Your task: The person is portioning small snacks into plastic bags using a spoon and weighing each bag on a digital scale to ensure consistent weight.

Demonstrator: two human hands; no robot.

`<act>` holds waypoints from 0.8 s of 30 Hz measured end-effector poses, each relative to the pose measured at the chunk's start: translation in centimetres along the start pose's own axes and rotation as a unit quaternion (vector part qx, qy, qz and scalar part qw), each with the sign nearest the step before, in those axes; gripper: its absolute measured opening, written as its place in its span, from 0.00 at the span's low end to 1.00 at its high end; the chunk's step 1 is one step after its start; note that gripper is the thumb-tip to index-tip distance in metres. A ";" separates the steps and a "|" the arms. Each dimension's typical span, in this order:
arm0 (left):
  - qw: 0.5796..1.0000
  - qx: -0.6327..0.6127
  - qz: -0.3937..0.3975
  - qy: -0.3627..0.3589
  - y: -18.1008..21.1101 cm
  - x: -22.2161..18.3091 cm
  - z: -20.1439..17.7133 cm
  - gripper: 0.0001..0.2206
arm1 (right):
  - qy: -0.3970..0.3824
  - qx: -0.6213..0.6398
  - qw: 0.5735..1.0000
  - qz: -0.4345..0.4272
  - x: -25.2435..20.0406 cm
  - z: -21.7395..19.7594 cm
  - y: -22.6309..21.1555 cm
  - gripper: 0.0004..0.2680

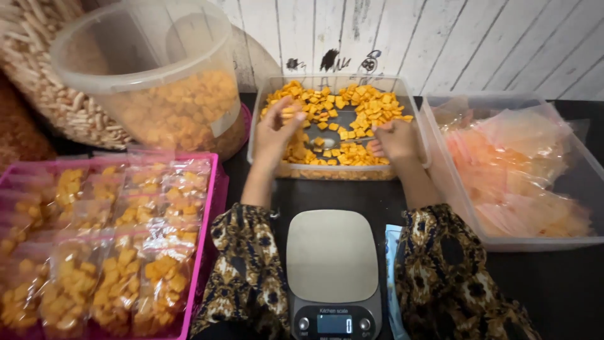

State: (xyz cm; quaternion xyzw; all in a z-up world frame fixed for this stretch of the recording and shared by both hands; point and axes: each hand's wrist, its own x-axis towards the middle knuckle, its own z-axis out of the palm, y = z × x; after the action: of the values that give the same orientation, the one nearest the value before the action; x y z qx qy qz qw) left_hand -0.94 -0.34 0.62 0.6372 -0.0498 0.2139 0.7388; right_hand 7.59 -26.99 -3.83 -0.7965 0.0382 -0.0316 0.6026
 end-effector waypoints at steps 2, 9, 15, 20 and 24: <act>1.000 0.005 0.024 -0.004 0.7 -0.5 0.7 0.31 | 0.051 -0.201 0.978 -0.028 0.9 -0.8 0.9 0.08; 0.997 0.047 0.048 -0.030 -0.5 -1.3 3.4 0.31 | -0.020 -0.327 0.935 -0.136 -5.9 -0.7 -5.9 0.13; 0.999 0.008 0.030 -0.037 -0.3 -2.2 5.4 0.31 | -0.212 -0.097 0.936 -0.264 -12.7 1.4 -11.3 0.26; 0.993 0.073 0.088 -0.015 2.0 -4.2 6.1 0.28 | -0.165 0.001 0.948 -0.272 -10.9 3.1 -7.9 0.18; 0.992 0.074 0.094 -0.027 2.4 -5.0 5.5 0.18 | -0.190 0.127 0.949 -0.217 -13.7 2.2 -8.8 0.16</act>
State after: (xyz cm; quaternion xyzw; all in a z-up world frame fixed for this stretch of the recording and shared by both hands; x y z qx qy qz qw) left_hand -5.26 -6.67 2.10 0.6879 -0.1137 0.2680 0.6648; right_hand -5.60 -21.16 3.94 -0.6938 -0.2549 -0.0144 0.6734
